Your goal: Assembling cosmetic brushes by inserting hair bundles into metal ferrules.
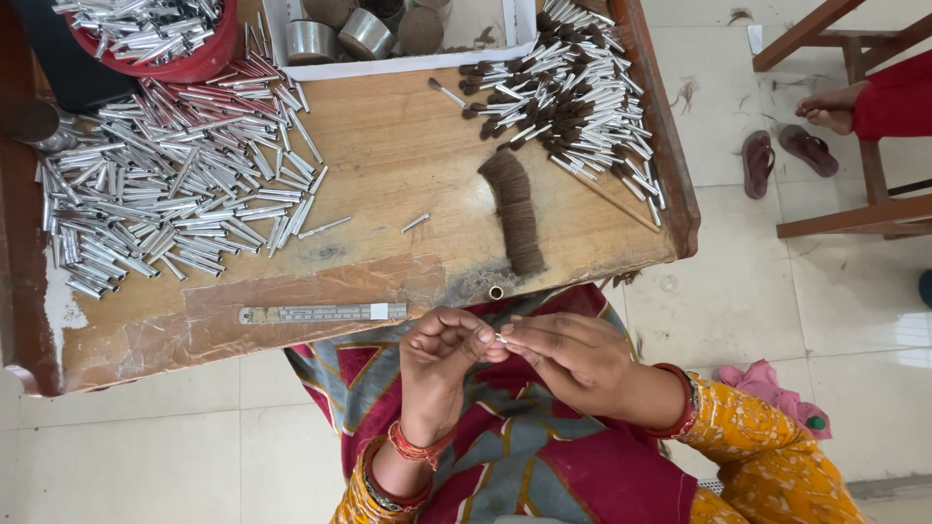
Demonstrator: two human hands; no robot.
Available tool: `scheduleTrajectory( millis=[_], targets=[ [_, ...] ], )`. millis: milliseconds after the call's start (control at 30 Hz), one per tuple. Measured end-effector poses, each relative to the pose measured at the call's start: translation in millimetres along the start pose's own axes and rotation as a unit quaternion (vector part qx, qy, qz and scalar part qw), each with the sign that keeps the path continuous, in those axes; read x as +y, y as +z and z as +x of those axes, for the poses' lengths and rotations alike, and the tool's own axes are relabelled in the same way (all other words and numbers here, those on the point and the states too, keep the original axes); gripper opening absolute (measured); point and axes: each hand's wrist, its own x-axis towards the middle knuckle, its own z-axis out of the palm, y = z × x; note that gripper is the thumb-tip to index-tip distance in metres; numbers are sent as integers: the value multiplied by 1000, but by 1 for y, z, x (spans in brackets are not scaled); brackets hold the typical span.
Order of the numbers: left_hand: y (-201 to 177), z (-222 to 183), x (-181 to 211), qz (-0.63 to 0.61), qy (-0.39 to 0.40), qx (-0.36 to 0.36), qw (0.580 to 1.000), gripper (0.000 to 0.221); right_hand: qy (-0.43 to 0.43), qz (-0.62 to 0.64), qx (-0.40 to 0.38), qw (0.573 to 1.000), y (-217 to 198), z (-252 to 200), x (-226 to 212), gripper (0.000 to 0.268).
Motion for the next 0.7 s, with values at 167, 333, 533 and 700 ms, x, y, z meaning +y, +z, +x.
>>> scheduleTrajectory(
  millis=[167,333,533,700],
  targets=[
    [-5,3,-6,31,25,29,999,9,91,44,-6,995,1,4,0,30],
    [-7,2,-8,45,30,25,998,9,108,37,5,993,2,5,-2,33],
    [-6,0,-6,44,34,24,998,9,120,47,-10,992,3,4,-4,36],
    [-10,-1,-9,40,31,26,998,8,96,42,-15,994,-1,7,-7,37]
  ],
)
